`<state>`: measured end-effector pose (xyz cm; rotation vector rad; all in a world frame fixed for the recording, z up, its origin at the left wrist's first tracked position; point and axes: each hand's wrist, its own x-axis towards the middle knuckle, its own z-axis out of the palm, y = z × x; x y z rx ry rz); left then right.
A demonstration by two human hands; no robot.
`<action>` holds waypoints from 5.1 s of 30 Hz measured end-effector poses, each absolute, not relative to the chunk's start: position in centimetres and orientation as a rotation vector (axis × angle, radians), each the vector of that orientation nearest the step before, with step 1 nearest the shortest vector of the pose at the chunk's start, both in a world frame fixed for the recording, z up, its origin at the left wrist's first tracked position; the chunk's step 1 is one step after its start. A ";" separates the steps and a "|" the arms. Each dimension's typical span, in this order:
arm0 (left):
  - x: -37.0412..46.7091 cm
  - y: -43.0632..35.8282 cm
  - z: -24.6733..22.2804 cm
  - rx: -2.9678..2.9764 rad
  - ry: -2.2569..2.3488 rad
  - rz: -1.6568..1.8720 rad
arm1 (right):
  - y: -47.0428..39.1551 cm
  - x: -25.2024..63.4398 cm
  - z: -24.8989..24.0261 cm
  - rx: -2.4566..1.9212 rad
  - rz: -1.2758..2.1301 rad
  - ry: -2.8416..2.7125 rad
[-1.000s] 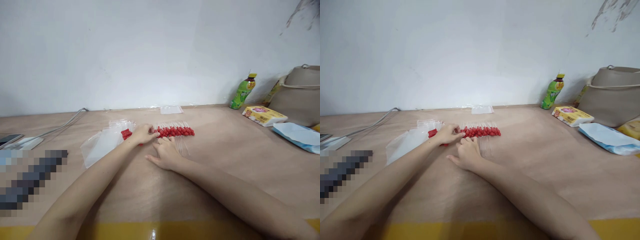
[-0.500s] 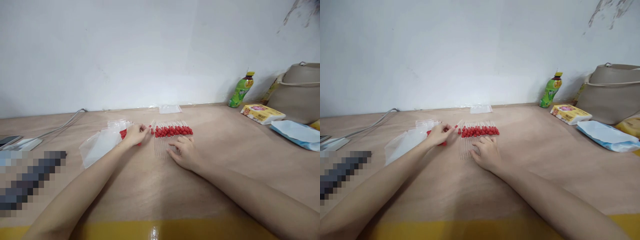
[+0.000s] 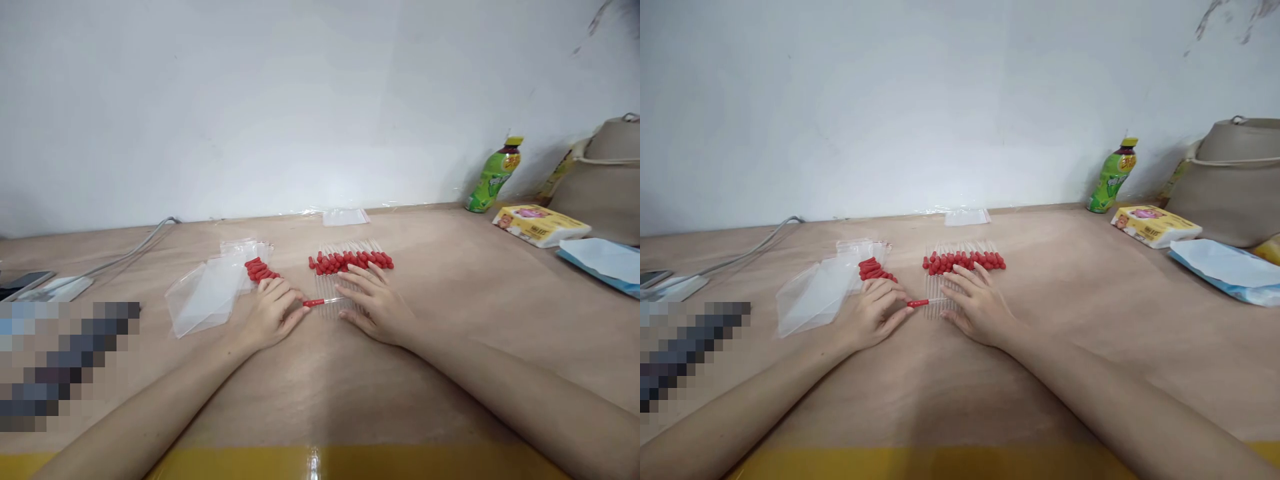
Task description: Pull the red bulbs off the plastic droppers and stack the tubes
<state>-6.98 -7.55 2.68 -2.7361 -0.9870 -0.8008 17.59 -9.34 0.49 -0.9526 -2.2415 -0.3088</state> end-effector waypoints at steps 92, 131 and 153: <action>-15.3 3.8 5.0 -2.393 -2.086 -0.955 | -7.9 9.4 1.5 -1.288 -0.149 -2.379; -5.1 -2.4 5.0 -2.426 -1.565 -0.667 | -10.3 16.9 0.0 -0.952 -0.193 -2.089; -5.1 -7.4 1.8 -2.769 -0.704 -0.924 | -9.6 17.4 0.2 -0.897 -0.239 -2.266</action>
